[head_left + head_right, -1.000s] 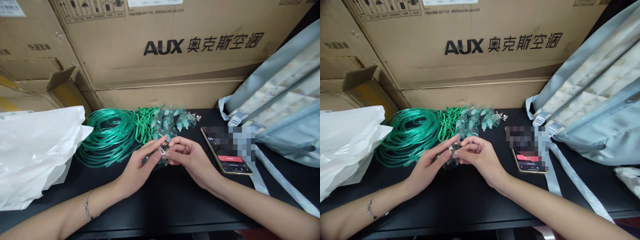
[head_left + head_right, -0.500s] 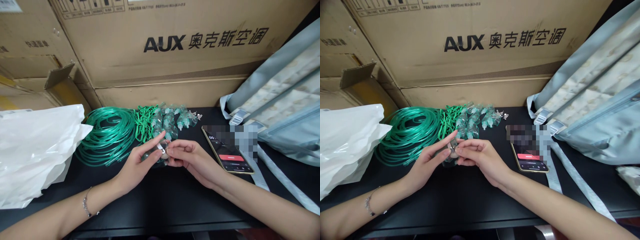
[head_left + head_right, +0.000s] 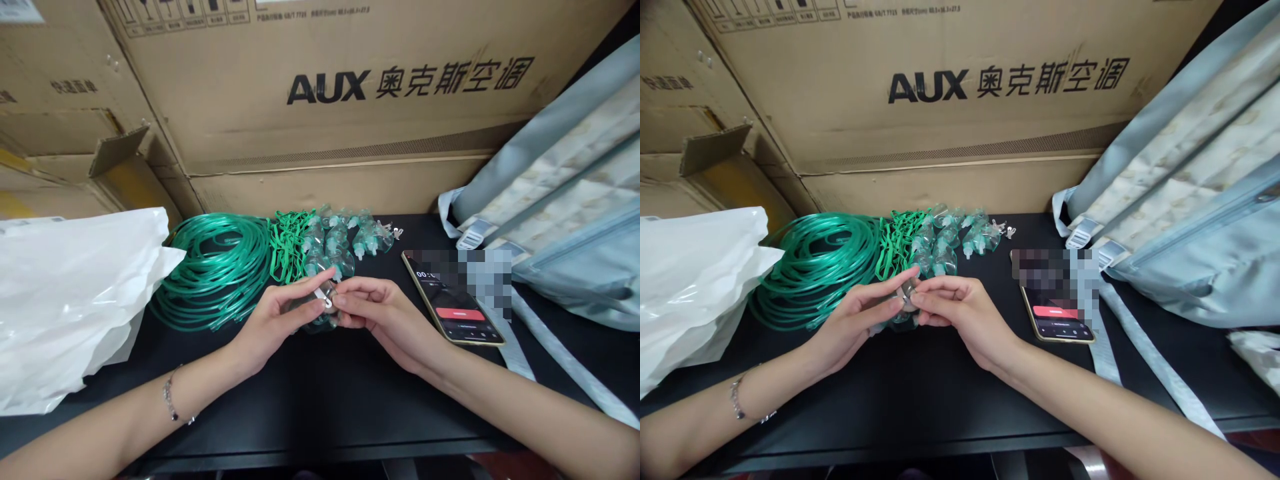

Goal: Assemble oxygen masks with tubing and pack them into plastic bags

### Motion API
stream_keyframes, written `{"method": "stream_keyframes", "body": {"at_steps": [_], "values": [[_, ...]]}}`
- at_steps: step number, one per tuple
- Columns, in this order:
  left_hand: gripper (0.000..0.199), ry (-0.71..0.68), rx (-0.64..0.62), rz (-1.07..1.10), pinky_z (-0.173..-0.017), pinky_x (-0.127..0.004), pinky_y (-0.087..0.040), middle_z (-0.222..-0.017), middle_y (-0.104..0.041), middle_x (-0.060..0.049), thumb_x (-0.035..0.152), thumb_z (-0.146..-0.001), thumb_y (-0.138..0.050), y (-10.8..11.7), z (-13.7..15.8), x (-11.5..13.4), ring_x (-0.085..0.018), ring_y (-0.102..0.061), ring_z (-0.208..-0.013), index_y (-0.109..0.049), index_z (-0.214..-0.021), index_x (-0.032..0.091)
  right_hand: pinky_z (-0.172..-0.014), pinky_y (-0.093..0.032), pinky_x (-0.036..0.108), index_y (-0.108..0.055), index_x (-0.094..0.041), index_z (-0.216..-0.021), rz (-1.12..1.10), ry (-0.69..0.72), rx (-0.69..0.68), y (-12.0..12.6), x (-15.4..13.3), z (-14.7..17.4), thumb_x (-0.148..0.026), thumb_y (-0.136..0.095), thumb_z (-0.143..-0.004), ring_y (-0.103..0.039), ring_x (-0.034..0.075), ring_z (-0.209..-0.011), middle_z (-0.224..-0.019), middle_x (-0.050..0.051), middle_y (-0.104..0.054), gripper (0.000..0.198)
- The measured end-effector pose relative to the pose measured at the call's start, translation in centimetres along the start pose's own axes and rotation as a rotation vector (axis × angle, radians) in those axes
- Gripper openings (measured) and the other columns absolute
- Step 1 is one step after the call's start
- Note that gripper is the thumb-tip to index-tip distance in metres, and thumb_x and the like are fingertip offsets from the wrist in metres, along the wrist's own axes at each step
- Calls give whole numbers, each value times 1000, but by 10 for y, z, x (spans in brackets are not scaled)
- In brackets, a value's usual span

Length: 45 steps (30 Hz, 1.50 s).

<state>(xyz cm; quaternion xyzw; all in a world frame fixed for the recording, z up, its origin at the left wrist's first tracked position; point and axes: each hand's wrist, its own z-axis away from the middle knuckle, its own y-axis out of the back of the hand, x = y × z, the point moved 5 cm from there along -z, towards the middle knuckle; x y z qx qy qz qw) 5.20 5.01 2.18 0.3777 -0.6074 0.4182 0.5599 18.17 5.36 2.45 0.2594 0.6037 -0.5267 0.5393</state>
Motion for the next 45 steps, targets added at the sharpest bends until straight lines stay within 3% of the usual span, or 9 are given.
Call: {"method": "stream_keyframes", "body": {"at_steps": [6,12,15,20,28,32,35,41,45], "values": [[31,38,3,33,-105,-36,-26,-123,-56,2,28,-74,-64,-1,-1,-2,-21,-42,-122,-63,-105,30,-52,-42,17,-69,-17,-71,31,73,17,0,-4,1,-18,-70,-65,-50,4,-50,-57,-4,-60,6],[37,156,-25,134,-99,-30,-33,-100,-70,1,25,-72,-66,-1,-2,-5,-15,-56,-106,-61,-109,30,-51,-41,19,-69,-18,-69,72,153,21,2,-5,0,-18,-71,-65,-48,5,-51,-58,-3,-59,4],[39,163,4,156,-97,-29,-36,-103,-68,0,22,-70,-68,2,-3,-4,-15,-57,-104,-62,-108,30,-54,-44,19,-69,-19,-69,88,161,15,3,-3,-1,-19,-72,-64,-51,6,-54,-60,-3,-61,7],[39,120,46,152,-98,-29,-34,-112,-64,-1,23,-70,-69,5,-3,-4,-16,-51,-112,-62,-107,29,-72,-49,25,-68,-20,-76,156,186,5,2,-3,-4,-17,-74,-59,-60,10,-70,-76,-1,-67,18],[37,168,70,260,-95,-23,-35,-106,-67,2,24,-71,-68,0,0,-7,-14,-51,-111,-62,-107,30,-74,-49,27,-67,-19,-77,192,199,2,6,-4,-7,-18,-73,-62,-60,10,-67,-73,-2,-66,16],[41,210,71,304,-89,-21,-39,-106,-66,1,22,-72,-67,0,1,-10,-12,-55,-103,-60,-111,31,-75,-48,27,-66,-21,-78,216,193,-30,7,-4,-8,-20,-71,-64,-60,10,-69,-74,-2,-65,15],[38,181,57,346,-83,-24,-42,-105,-66,-3,21,-73,-66,2,-2,-11,-15,-57,-96,-61,-110,25,-77,-46,28,-66,-22,-79,249,229,-51,10,-9,-10,-23,-68,-68,-58,11,-75,-78,-1,-63,11],[14,188,61,375,-60,-23,-48,-71,-64,-2,17,-69,-69,7,-7,-18,-10,-57,-62,-66,-81,13,-79,-41,29,-66,-21,-83,277,236,-161,13,-12,-11,-27,-60,-76,-54,13,-80,-81,0,-60,11],[9,217,13,426,-57,-21,-49,-64,-62,0,16,-69,-69,4,-6,-22,-9,-57,-59,-64,-75,13,-76,-40,26,-65,-21,-82,255,205,-225,11,-11,-10,-24,-63,-74,-53,11,-76,-79,-1,-59,9]]}}
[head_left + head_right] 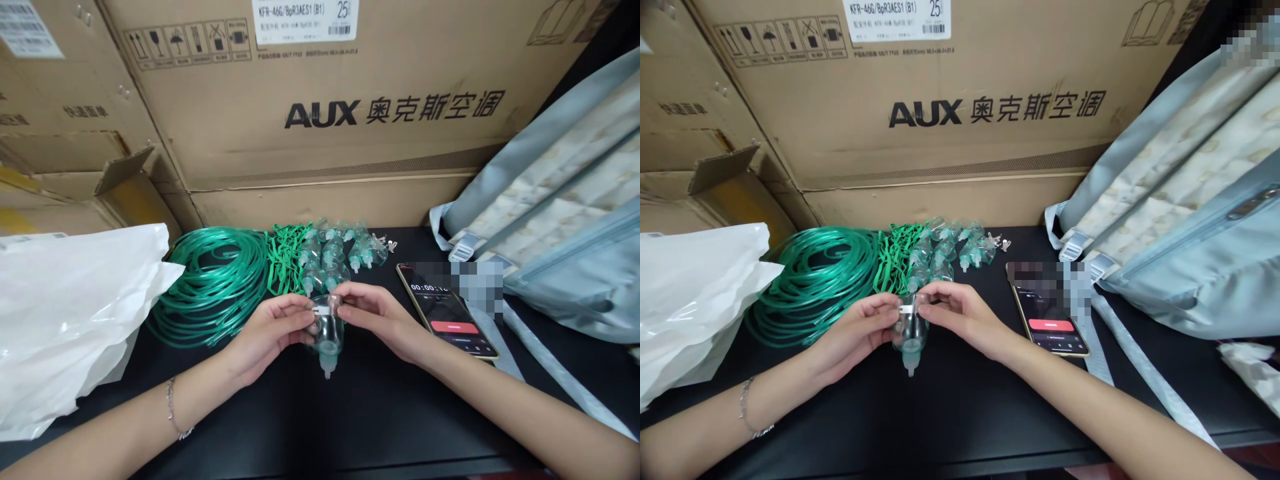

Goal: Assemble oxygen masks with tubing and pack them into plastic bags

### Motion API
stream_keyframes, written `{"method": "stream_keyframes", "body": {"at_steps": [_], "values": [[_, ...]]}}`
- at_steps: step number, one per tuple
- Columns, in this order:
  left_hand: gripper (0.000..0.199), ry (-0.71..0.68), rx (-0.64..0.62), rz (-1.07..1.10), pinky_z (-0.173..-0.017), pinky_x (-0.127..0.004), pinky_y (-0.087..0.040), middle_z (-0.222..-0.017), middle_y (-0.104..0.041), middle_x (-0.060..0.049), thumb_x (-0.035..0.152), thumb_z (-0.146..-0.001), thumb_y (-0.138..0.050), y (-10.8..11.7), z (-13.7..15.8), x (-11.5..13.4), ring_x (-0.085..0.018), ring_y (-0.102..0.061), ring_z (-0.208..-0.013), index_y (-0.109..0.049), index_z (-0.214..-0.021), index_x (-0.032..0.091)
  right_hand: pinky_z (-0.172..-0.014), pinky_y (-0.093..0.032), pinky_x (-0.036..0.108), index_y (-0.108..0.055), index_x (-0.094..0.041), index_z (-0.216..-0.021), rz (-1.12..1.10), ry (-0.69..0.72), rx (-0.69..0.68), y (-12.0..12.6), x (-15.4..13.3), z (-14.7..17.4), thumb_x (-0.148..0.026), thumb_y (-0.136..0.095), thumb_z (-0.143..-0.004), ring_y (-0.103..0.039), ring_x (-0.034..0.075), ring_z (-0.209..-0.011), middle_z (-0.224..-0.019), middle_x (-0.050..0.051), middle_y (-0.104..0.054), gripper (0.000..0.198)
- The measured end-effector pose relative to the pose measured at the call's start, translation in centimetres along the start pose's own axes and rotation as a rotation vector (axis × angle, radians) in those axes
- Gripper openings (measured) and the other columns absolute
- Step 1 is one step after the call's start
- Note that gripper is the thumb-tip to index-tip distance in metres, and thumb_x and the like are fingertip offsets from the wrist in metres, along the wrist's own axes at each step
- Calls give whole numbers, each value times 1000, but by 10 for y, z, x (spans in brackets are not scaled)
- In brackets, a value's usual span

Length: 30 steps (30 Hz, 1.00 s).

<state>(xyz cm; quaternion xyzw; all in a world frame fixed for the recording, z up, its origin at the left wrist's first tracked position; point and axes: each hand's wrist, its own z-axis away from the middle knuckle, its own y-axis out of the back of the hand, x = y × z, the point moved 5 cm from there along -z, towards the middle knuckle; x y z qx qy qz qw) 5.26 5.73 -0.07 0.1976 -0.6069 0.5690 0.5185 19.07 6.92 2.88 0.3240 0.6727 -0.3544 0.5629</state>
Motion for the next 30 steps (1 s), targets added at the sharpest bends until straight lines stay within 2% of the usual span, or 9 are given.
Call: {"method": "stream_keyframes", "body": {"at_steps": [5,10,16,19,22,25,28,30], "values": [[9,56,-11,140,-56,-18,-50,-65,-63,0,16,-68,-70,1,-1,-3,-8,-59,-57,-64,-74,13,-79,-41,27,-68,-18,-81,-144,-51,-8,3,4,-2,-31,-64,-73,-56,12,-78,-78,1,-63,15],[17,88,17,240,-59,-18,-50,-72,-66,-2,13,-68,-70,4,-2,-6,-9,-61,-61,-64,-83,15,-77,-44,26,-68,-20,-80,-175,-52,-8,5,14,-5,-22,-70,-67,-58,9,-74,-78,-2,-65,14],[17,119,32,289,-64,-20,-51,-70,-66,0,11,-69,-68,-3,2,-8,-9,-61,-61,-62,-85,15,-69,-46,22,-68,-19,-73,-222,-46,3,2,19,-7,-19,-72,-64,-58,7,-65,-68,-4,-64,10],[20,60,28,182,-69,-24,-51,-81,-68,-2,15,-73,-66,-5,4,-4,-12,-64,-69,-61,-92,18,-68,-46,20,-68,-19,-72,-240,-16,-3,2,16,-8,-19,-73,-64,-59,6,-65,-68,-5,-64,9],[20,-65,101,-34,-76,-26,-48,-91,-69,-3,26,-78,-61,-4,7,1,-14,-64,-82,-62,-98,20,-66,-47,19,-68,-19,-70,-266,-5,21,3,14,-8,-19,-73,-63,-60,6,-66,-69,-5,-65,8],[30,-184,156,-202,-83,-27,-46,-94,-69,-5,31,-75,-64,-4,12,6,-17,-62,-91,-63,-102,18,-63,-49,20,-66,-19,-67,-285,-18,50,4,13,-7,-19,-74,-62,-60,6,-64,-69,-4,-64,9],[40,-233,112,-279,-85,-32,-46,-96,-70,-6,26,-65,-72,-8,14,7,-21,-62,-95,-63,-102,17,-61,-49,18,-66,-18,-66,-257,-34,48,5,12,-7,-19,-74,-62,-60,5,-62,-67,-4,-64,9],[37,-233,60,-328,-86,-33,-46,-98,-69,-6,26,-66,-71,-11,14,6,-22,-61,-96,-63,-101,17,-59,-48,17,-66,-17,-67,-237,-56,43,6,14,-7,-20,-74,-61,-59,5,-60,-65,-4,-64,10]]}}
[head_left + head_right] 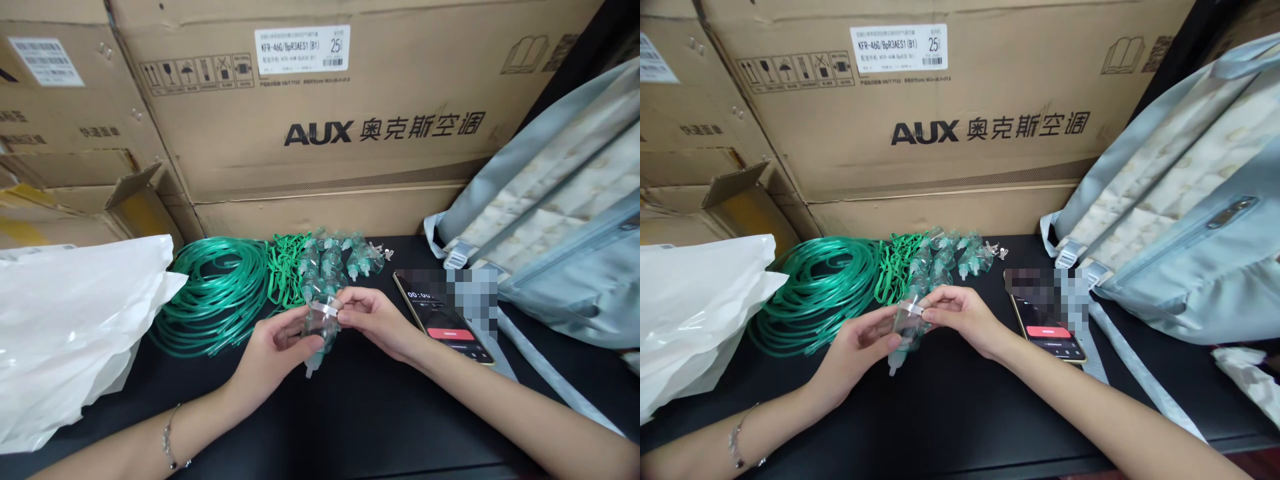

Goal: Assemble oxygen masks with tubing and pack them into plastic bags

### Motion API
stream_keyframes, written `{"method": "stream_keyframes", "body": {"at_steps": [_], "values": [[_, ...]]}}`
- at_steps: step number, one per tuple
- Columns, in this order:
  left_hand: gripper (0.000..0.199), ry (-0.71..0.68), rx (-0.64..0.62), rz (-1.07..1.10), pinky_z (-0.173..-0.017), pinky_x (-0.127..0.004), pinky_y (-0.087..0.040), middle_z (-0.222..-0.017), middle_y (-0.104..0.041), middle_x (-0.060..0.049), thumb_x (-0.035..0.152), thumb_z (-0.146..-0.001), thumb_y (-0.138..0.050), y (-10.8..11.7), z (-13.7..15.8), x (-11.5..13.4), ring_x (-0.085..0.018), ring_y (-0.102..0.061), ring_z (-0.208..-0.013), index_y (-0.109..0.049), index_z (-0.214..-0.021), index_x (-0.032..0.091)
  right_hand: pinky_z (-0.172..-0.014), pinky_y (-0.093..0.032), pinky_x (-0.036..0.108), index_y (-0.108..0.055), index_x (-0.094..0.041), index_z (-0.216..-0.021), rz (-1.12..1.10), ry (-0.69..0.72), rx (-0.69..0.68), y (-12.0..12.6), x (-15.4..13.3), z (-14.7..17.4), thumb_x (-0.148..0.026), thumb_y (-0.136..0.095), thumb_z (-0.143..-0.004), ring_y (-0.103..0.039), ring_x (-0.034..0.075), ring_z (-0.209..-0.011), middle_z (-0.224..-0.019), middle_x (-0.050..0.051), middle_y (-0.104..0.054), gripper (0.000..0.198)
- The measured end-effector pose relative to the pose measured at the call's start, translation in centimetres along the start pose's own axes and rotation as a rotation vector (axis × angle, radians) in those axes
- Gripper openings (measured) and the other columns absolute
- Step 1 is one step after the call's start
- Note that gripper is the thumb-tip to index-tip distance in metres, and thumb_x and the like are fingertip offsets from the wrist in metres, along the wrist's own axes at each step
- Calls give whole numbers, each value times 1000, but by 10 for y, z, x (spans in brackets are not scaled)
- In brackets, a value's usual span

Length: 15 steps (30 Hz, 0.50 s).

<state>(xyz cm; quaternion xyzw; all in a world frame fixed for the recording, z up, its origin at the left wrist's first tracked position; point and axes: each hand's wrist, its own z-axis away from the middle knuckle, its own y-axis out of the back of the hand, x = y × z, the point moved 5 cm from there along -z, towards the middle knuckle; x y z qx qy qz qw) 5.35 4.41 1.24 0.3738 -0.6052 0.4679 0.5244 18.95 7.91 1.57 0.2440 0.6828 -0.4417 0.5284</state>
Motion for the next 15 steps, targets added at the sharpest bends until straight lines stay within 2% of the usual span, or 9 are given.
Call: {"method": "stream_keyframes", "body": {"at_steps": [4,7,10,12,15], "values": [[32,-21,-102,-107,-83,-32,-47,-100,-66,-6,29,-73,-64,-2,-2,-6,-20,-61,-91,-61,-102,17,-53,-46,13,-67,-16,-73,60,-69,-13,5,-2,-2,-22,-74,-62,-58,4,-58,-65,-3,-64,14],[37,-18,-57,-180,-66,-27,-50,-98,-62,-5,29,-69,-67,2,-3,-14,-18,-59,-85,-56,-102,18,-53,-48,16,-68,-15,-80,163,-175,-68,9,-5,-2,-20,-71,-65,-59,5,-60,-69,-2,-65,16],[40,11,-5,-283,-51,-21,-46,-86,-57,-2,31,-64,-71,4,-3,-18,-15,-55,-75,-52,-97,19,-64,-53,22,-66,-15,-89,268,-311,-130,12,-6,0,-19,-70,-66,-62,8,-69,-77,0,-66,24],[38,31,-10,-365,-49,-21,-46,-78,-54,0,33,-63,-71,4,-2,-19,-14,-54,-70,-51,-93,19,-69,-53,24,-66,-15,-87,326,-356,-151,15,-5,2,-19,-70,-66,-62,8,-71,-78,0,-66,22],[39,52,-24,-406,-49,-21,-47,-78,-55,0,35,-64,-70,3,-4,-19,-14,-54,-71,-50,-93,19,-69,-53,23,-66,-15,-81,383,-336,-145,16,-6,2,-21,-70,-66,-61,7,-71,-78,-1,-65,17]]}}
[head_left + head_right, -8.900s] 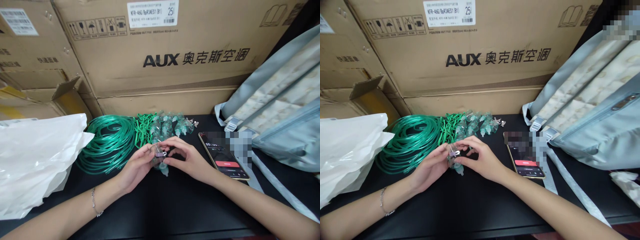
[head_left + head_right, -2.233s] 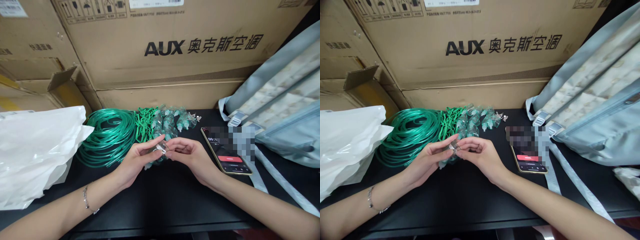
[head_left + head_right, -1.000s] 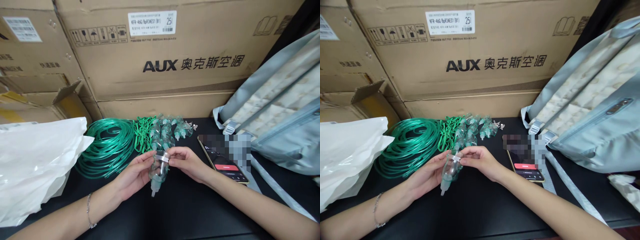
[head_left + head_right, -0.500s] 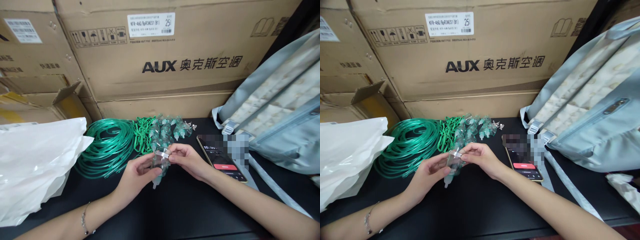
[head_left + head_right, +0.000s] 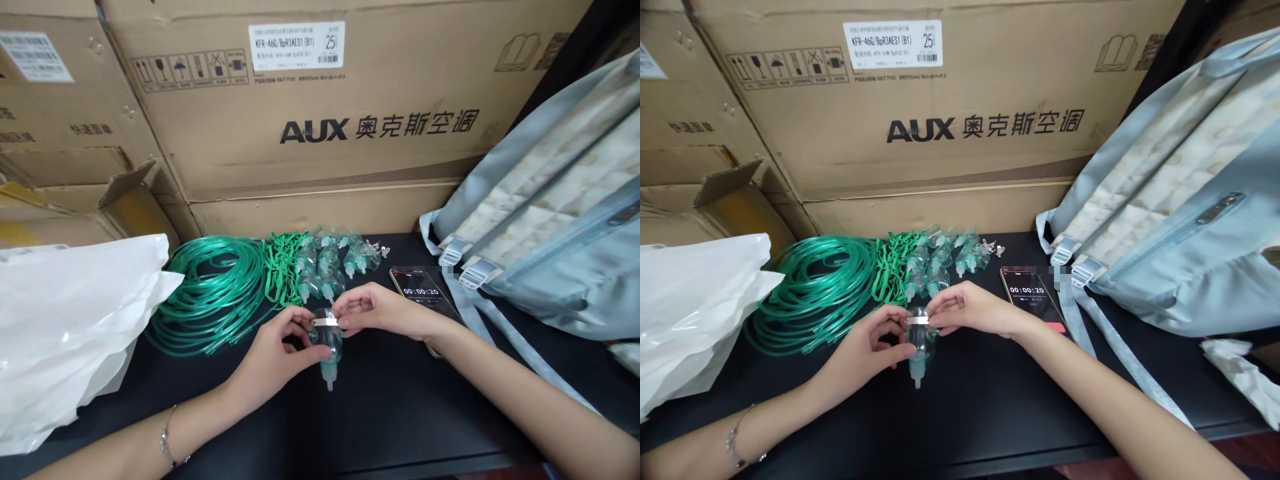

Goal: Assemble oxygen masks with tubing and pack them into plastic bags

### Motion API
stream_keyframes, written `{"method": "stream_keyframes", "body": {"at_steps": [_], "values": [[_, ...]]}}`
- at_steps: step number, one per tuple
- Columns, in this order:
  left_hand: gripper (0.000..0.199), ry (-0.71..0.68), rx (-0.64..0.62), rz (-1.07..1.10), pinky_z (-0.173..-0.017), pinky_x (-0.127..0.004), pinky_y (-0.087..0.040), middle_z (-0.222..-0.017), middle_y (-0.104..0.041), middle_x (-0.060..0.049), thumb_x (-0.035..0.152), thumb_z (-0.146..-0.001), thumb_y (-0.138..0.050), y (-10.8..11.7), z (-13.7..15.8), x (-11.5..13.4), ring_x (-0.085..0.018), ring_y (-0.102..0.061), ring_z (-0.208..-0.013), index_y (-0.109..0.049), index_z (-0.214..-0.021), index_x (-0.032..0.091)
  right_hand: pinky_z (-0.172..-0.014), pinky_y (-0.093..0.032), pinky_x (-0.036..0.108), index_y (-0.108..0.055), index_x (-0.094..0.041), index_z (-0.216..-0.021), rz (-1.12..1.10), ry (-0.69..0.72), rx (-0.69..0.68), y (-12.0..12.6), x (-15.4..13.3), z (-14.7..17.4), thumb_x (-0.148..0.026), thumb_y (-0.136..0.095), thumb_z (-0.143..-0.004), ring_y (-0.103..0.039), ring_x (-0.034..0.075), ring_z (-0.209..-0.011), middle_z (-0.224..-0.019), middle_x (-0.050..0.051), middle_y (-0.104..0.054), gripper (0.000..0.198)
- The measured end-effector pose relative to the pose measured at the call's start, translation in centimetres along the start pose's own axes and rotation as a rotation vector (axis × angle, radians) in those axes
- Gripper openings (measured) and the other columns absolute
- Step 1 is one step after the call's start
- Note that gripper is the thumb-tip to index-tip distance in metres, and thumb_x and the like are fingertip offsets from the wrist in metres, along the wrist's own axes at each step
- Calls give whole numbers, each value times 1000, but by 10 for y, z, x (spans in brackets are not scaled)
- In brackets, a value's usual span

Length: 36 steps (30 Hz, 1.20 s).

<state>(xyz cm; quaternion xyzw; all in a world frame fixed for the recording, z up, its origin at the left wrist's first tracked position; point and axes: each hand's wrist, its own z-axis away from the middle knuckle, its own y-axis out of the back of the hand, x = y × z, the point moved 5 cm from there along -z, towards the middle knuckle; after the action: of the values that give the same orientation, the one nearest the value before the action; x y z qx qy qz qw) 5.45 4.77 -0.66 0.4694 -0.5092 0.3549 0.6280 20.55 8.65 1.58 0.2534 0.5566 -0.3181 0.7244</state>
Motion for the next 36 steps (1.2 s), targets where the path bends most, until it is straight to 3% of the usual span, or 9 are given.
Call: {"method": "stream_keyframes", "body": {"at_steps": [4,9,13,17,22,25,28,31,36], "values": [[44,45,14,71,-46,-22,-48,-88,-54,-3,36,-64,-69,1,-2,-2,-15,-56,-72,-47,-98,19,-56,-51,19,-65,-16,-83,151,15,19,4,-1,0,-27,-67,-69,-59,8,-68,-74,-1,-63,18],[44,60,-9,-13,-52,-24,-48,-80,-59,-2,34,-63,-68,1,0,1,-15,-59,-67,-48,-99,18,-38,-40,13,-63,-15,-79,286,-32,-23,7,1,0,-35,-63,-72,-58,9,-61,-70,1,-63,21],[36,-45,-3,-246,-54,-24,-47,-89,-61,-3,33,-65,-66,2,3,8,-17,-59,-78,-53,-97,21,-36,-37,12,-60,-15,-74,272,-15,46,7,2,-1,-39,-63,-71,-55,7,-55,-67,1,-63,25],[31,-136,25,-634,-61,-29,-44,-78,-62,3,40,-71,-61,3,6,13,-15,-54,-67,-55,-96,24,-35,-35,13,-58,-15,-72,275,-10,104,4,7,-5,-41,-63,-71,-49,5,-47,-57,-2,-58,27],[25,-143,13,-780,-56,-28,-42,-70,-59,4,43,-78,-52,2,6,15,-14,-53,-61,-56,-94,23,-35,-33,15,-57,-14,-70,413,38,141,2,10,-12,-45,-47,-82,-46,6,-44,-54,-2,-54,34],[32,-192,43,-772,-62,-29,-47,-80,-60,1,42,-81,-48,4,8,15,-14,-55,-64,-52,-105,21,-43,-39,20,-56,-15,-73,557,82,197,0,7,-7,-43,-30,-90,-50,9,-48,-59,0,-56,41],[37,-271,83,-793,-73,-31,-51,-96,-60,-5,37,-86,-42,10,17,11,-16,-59,-78,-45,-117,18,-65,-46,29,-57,-16,-77,862,214,344,-5,2,13,-34,-31,-91,-56,14,-66,-71,3,-59,35],[40,-399,117,-941,-90,-39,-46,-113,-57,-12,33,-86,-41,15,31,5,-22,-54,-105,-41,-123,16,-82,-44,35,-57,-17,-95,1070,307,387,-14,11,36,-26,-38,-89,-54,19,-92,-96,7,-58,22],[49,-474,2,-1153,-96,-40,-42,-135,-42,-13,32,-86,-43,17,45,-6,-26,-40,-123,-35,-131,17,-100,-34,43,-51,-23,-116,1173,313,378,-15,33,52,-25,-40,-88,-39,23,-121,-124,9,-47,31]]}}
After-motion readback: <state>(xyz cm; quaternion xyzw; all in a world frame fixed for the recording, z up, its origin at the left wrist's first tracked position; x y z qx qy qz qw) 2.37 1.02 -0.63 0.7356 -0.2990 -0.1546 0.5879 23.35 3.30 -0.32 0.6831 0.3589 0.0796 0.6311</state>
